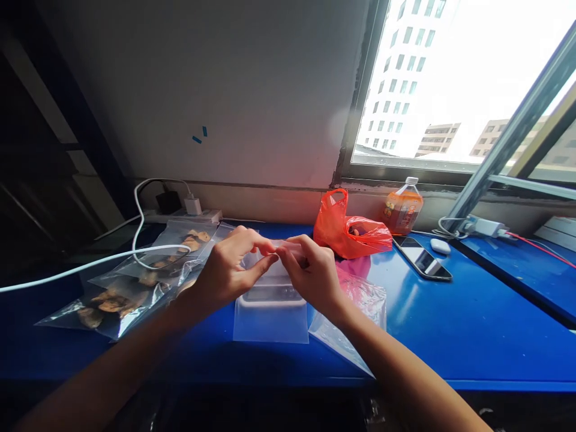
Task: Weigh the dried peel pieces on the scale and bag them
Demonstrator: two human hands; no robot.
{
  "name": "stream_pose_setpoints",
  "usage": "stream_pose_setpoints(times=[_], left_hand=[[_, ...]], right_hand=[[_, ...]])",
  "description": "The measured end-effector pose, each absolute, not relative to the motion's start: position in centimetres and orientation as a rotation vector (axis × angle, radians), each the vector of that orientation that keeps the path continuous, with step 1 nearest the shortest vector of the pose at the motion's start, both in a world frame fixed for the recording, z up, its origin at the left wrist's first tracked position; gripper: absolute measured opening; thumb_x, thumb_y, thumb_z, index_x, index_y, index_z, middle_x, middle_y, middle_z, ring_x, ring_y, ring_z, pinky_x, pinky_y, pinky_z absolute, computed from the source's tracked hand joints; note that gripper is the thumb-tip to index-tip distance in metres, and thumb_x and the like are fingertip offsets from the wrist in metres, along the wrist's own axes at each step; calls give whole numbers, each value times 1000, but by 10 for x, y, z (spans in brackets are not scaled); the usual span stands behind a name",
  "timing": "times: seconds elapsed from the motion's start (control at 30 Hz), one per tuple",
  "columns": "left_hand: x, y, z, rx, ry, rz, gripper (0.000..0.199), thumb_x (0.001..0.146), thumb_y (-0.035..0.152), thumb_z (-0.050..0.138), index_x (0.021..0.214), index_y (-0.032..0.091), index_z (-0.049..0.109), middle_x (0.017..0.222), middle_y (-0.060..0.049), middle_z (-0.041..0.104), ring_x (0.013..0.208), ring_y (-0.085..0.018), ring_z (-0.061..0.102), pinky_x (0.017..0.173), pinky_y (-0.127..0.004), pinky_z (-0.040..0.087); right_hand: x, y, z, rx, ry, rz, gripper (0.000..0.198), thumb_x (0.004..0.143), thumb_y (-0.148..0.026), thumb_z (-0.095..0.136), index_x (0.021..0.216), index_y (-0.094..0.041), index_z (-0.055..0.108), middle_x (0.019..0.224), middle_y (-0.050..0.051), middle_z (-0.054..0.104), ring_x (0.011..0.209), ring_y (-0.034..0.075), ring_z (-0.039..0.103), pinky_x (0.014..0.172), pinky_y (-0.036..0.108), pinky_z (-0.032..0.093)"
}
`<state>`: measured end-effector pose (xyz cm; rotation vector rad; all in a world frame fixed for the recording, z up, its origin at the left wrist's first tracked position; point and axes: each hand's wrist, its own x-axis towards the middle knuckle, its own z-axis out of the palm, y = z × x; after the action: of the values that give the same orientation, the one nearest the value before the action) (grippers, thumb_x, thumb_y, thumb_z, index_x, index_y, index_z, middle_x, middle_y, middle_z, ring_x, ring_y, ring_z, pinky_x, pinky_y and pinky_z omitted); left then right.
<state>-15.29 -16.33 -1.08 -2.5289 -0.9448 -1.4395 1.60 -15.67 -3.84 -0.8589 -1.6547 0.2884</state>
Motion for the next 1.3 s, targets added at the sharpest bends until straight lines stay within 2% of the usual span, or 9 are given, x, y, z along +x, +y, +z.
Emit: stream_pose_setpoints(times=[0.2, 0.43, 0.57, 0.77, 0.83, 1.0, 1.13, 1.3], left_hand=[[-154, -161, -12, -2547, -975, -1624, 8, 78, 15, 70, 80, 18, 63, 75, 1, 66, 71, -14, 57, 60, -24, 43], [-153, -164, -13, -2541, -973, -1624, 7, 78, 13, 70, 79, 18, 65, 75, 1, 67, 69, -13, 56, 63, -24, 45], [-152, -164, -12, -2557, -1026, -1607, 6, 77, 15, 71, 79, 18, 66, 74, 1, 67, 66, -12, 54, 63, -24, 44], [-154, -165, -8, -2848, -1249, -1652, 7, 81, 17, 65, 75, 16, 63, 70, 2, 63, 55, -8, 44, 52, -21, 38], [-154, -164, -10, -2975, -1264, -1790, 9, 84, 22, 63, 77, 16, 61, 73, 0, 63, 57, -9, 47, 54, -22, 40], [-152, -160, -16, -3187, -1089, -2170, 13, 83, 23, 66, 78, 15, 59, 80, -2, 60, 77, -13, 57, 74, -26, 48], [-150, -159, -19, -3230, -982, -2319, 12, 83, 22, 68, 78, 14, 60, 80, -1, 58, 78, -11, 56, 76, -23, 47], [-149, -159, -20, -3238, -952, -2459, 12, 80, 21, 71, 77, 14, 61, 80, 0, 57, 77, -10, 56, 76, -21, 48]], right_hand=[[14, -157, -42, -842, -1687, 178, 17, 86, -31, 59, 82, -15, 63, 52, -4, 55, 40, 4, 34, 38, 17, 28], [13, -157, -45, -832, -1705, 160, 16, 87, -30, 58, 82, -15, 61, 47, -6, 49, 39, 4, 31, 37, 16, 27], [13, -156, -45, -830, -1716, 139, 15, 88, -29, 57, 81, -16, 61, 50, -4, 53, 39, 4, 34, 37, 16, 28], [12, -159, -45, -813, -1715, 67, 13, 87, -27, 59, 79, -16, 61, 50, -5, 54, 40, 4, 37, 39, 15, 32], [11, -162, -45, -808, -1695, 65, 14, 86, -27, 60, 77, -16, 59, 48, -6, 49, 40, 4, 35, 39, 15, 31], [5, -169, -46, -800, -1627, 184, 24, 86, -28, 59, 68, -19, 46, 46, -9, 39, 39, 4, 31, 36, 15, 25], [3, -171, -48, -809, -1596, 358, 29, 86, -30, 58, 67, -20, 39, 47, -9, 36, 40, 4, 29, 36, 16, 23], [4, -173, -48, -775, -1570, 487, 28, 87, -30, 57, 68, -21, 39, 48, -8, 40, 40, 5, 33, 36, 18, 25]])
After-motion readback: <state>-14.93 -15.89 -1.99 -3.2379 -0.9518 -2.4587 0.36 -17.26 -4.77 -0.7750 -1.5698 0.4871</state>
